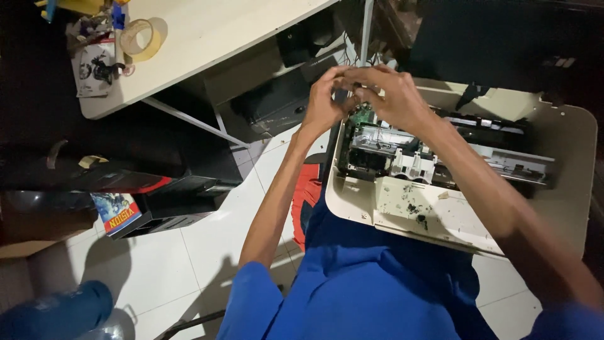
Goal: Repairing the internal mechanism and electronics of a printer, including adjusting the paper feed and ribbon cables.
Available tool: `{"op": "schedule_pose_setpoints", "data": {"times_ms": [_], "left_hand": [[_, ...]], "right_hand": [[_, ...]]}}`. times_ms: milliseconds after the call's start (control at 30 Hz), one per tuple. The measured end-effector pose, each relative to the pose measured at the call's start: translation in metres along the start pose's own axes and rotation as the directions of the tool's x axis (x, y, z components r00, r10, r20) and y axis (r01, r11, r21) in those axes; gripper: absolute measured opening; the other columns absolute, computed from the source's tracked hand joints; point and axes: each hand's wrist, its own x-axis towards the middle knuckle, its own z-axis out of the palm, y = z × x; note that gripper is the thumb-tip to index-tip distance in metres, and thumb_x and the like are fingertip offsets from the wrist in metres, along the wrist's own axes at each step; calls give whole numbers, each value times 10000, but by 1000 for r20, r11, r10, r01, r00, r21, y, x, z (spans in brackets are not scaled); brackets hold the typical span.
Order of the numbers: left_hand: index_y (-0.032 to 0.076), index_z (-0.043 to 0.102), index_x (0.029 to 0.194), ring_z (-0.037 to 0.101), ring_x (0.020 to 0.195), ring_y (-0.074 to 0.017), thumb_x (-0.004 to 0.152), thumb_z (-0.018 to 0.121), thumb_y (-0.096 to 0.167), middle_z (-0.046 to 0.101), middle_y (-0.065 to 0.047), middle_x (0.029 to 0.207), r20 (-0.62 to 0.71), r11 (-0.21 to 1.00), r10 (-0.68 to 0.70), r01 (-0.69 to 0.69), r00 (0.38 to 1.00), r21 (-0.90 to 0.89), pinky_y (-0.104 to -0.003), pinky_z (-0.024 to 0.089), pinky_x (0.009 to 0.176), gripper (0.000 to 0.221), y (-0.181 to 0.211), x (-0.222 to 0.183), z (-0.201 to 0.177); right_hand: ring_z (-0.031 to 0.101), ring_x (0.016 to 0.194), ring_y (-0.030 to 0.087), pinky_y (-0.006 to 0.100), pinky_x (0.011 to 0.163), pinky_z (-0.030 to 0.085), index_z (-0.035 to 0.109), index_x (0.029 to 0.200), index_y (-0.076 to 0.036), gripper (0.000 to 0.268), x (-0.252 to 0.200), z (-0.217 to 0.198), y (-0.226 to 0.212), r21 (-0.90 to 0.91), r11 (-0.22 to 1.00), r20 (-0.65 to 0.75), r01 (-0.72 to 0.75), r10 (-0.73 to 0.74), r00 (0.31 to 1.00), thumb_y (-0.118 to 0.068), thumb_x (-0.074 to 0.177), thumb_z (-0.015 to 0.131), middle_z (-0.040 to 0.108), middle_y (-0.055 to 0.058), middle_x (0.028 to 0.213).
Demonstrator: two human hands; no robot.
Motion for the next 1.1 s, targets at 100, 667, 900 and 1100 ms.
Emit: {"op": "schedule_pose_setpoints", "data": {"times_ms": [100, 667, 900, 1100], "left_hand": [[50, 673, 1132, 698, 984, -229, 791, 720, 10, 646, -77, 1166, -60, 1000, 0, 0, 998, 4, -385, 560, 824, 347, -9, 1, 2], [67, 746, 1109, 653, 1194, -305, 873, 742, 15, 630, -109, 1296, 3, 999, 9, -9, 1000, 49, -451, 548, 991, 242, 4, 2, -2], [39, 582, 1362, 587, 1314, -310, 964, 729, 190, 576, -143, 1396, -47, 986, -76, 82, 996, 147, -422, 480, 1114, 450, 27, -10, 3], [19, 611, 1145, 528, 1371, -370, 950, 722, 248, 511, -199, 1464, -77, 912, -66, 92, 995, 399, -544, 409, 1163, 321, 53, -25, 6]], "right_hand": [[702, 886, 314, 371, 748, 600, 634, 1352, 20, 364, 3, 1, -1, 8, 1000, 47, -19, 19, 999, 20, 992, 684, 700, 219, 1218], [661, 937, 316, 404, 852, 575, 690, 1226, 35, 244, 2, 1, -5, -33, 998, 29, -60, 61, 998, 11, 983, 706, 648, 199, 1177], [658, 966, 334, 381, 819, 578, 656, 1236, 76, 202, -1, -2, 9, -68, 996, -75, 58, -63, 995, 67, 1036, 684, 644, 220, 1139], [598, 961, 343, 401, 829, 582, 536, 1368, 107, 283, -10, -24, -2, 81, 993, -149, -82, 93, 984, 124, 1087, 509, 529, 266, 1247]]}}
